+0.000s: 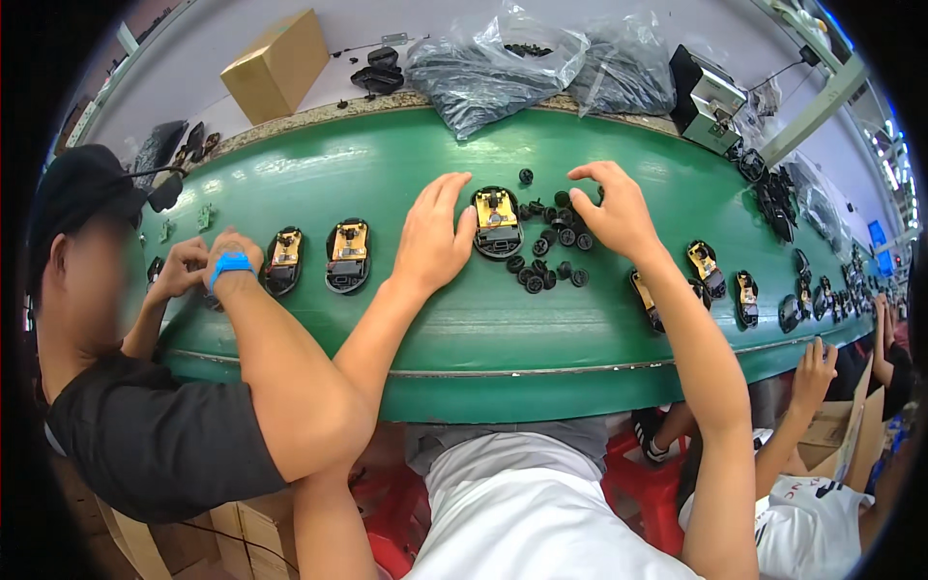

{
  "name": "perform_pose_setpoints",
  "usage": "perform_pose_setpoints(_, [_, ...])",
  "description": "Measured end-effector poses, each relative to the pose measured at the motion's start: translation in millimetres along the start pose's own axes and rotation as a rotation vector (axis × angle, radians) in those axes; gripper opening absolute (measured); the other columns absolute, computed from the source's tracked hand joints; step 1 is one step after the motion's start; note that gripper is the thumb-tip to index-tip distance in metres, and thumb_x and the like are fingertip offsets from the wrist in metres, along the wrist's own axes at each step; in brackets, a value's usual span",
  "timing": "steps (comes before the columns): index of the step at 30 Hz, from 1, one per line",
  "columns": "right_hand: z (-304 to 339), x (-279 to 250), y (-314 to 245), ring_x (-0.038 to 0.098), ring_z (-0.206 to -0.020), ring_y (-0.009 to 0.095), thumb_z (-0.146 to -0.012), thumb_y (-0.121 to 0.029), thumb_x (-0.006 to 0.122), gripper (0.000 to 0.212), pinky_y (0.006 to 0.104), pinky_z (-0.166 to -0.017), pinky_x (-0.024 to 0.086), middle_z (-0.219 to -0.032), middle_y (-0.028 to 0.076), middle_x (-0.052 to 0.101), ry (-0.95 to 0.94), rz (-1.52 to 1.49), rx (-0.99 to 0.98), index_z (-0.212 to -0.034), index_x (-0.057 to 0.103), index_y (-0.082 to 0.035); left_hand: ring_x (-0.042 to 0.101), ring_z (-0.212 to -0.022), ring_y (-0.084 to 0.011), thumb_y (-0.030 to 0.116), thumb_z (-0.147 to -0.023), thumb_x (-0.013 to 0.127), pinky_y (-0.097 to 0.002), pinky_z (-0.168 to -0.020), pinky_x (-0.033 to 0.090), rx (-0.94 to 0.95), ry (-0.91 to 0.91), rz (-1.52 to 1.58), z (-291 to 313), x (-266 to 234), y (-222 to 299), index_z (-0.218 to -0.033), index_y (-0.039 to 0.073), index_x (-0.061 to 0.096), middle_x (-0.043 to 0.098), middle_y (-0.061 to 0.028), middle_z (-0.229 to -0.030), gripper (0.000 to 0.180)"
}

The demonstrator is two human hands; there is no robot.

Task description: Assembling small electronic devices by attaching plastic components to the housings on a production line

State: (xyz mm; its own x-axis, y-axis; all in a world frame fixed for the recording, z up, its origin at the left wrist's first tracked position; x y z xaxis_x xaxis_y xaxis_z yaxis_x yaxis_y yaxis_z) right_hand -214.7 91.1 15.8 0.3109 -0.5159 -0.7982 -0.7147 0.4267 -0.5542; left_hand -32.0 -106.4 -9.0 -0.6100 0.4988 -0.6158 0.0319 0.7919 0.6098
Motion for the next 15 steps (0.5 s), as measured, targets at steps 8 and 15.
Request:
perform_pose_setpoints(8, [39,14,-12,0.045,-0.136,0.042,-0.089,-0.041,0.073,0.064,0.0476,-0.115,0.035,-0.142,0.026,0.053,0.168,0.233,0.091,-0.138,0.057,-0.004,0.048,-0.134,-0.0436,0.021,-0.093,0.065,-0.0501,-0.113,0.037,0.054,-0.025,-0.098,13,15,19,-0.131,0.001,0.058,0.057,-0.0211,-0.137,0.044])
perform_pose_setpoints(15, [8,31,7,0.054,-0.131,0.037,-0.092,-0.033,0.069,0.053,0.0432,-0.112,0.040,-0.137,0.022,0.059,0.307,-0.045,0.037,-0.132,0.061,0.000,0.034,-0.144,-0.0453,0.028,-0.082,0.077,-0.0552,-0.116,0.031,0.275,-0.117,-0.097,35,6,80,-0.134,0.006,0.057,0.048,-0.0186,-0.146,0.060])
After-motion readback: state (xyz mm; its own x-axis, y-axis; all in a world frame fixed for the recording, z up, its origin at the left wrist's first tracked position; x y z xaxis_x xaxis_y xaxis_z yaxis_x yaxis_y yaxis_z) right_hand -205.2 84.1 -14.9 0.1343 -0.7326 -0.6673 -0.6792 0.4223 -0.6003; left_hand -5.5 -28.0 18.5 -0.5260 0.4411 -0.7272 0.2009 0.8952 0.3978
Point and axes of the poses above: each hand's wrist, its own z-axis away from the middle knuckle, its own x-axis out of the palm, y = z × x, the point moved 2 cm from there along -z, towards the middle knuckle
